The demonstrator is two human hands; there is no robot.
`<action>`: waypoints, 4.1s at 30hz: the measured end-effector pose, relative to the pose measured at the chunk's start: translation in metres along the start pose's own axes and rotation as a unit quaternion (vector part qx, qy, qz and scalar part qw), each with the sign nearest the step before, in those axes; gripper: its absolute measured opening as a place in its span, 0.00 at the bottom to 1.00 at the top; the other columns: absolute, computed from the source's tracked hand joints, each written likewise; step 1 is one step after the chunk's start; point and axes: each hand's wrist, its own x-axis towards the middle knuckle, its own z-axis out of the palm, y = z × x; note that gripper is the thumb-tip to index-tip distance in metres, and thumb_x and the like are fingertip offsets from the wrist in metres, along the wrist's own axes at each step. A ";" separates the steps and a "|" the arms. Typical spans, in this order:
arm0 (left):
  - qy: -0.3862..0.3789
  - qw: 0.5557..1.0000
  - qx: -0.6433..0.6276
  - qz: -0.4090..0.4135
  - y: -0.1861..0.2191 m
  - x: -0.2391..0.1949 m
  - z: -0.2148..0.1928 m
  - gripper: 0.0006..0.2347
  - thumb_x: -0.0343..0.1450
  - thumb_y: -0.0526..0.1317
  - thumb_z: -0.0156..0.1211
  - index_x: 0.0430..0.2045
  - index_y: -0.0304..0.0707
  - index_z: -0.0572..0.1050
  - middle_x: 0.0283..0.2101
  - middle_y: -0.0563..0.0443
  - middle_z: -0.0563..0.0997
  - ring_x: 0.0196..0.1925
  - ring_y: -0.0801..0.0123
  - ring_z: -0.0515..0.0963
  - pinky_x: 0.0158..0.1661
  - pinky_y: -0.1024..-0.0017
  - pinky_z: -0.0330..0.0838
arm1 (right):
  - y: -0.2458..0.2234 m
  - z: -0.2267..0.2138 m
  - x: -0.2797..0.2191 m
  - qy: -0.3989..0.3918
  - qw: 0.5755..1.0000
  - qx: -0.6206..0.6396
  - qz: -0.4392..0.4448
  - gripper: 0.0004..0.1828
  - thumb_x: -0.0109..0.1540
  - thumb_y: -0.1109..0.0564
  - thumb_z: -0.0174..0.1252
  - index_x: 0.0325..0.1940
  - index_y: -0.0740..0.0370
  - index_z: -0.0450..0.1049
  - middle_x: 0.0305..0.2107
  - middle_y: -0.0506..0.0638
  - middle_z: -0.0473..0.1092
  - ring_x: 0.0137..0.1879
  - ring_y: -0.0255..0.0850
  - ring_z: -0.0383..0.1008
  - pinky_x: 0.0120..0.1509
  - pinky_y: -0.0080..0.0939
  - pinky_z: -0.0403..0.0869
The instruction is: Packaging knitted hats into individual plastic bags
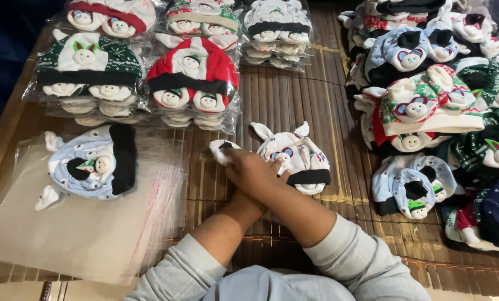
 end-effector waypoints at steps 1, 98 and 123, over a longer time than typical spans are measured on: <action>-0.001 1.000 -0.001 0.002 0.004 0.003 -0.021 0.26 0.75 0.52 0.50 0.71 0.52 0.62 0.75 0.36 0.56 0.74 0.42 0.58 0.70 0.46 0.47 | 0.016 0.000 -0.001 0.001 1.000 0.000 0.002 0.23 0.58 0.55 0.61 0.58 0.54 0.75 0.38 0.60 0.78 0.49 0.61 0.79 0.53 0.62 0.78; 0.141 0.987 0.033 -0.065 0.006 0.006 -0.101 0.15 0.63 0.33 0.65 0.43 0.42 0.71 0.39 0.46 0.69 0.34 0.53 0.75 0.27 0.63 0.74 | 0.139 -0.075 -0.134 0.176 0.919 -0.328 -0.131 0.14 0.53 0.52 0.63 0.41 0.53 0.72 0.31 0.50 0.64 0.36 0.50 0.68 0.39 0.49 0.65; 0.210 0.974 0.089 0.001 0.011 0.013 -0.094 0.08 0.73 0.33 0.53 0.41 0.51 0.75 0.39 0.46 0.72 0.38 0.56 0.75 0.35 0.65 0.70 | 0.143 -0.074 -0.129 0.192 0.928 -0.288 -0.139 0.09 0.52 0.54 0.65 0.31 0.52 0.71 0.30 0.50 0.65 0.34 0.51 0.70 0.36 0.49 0.70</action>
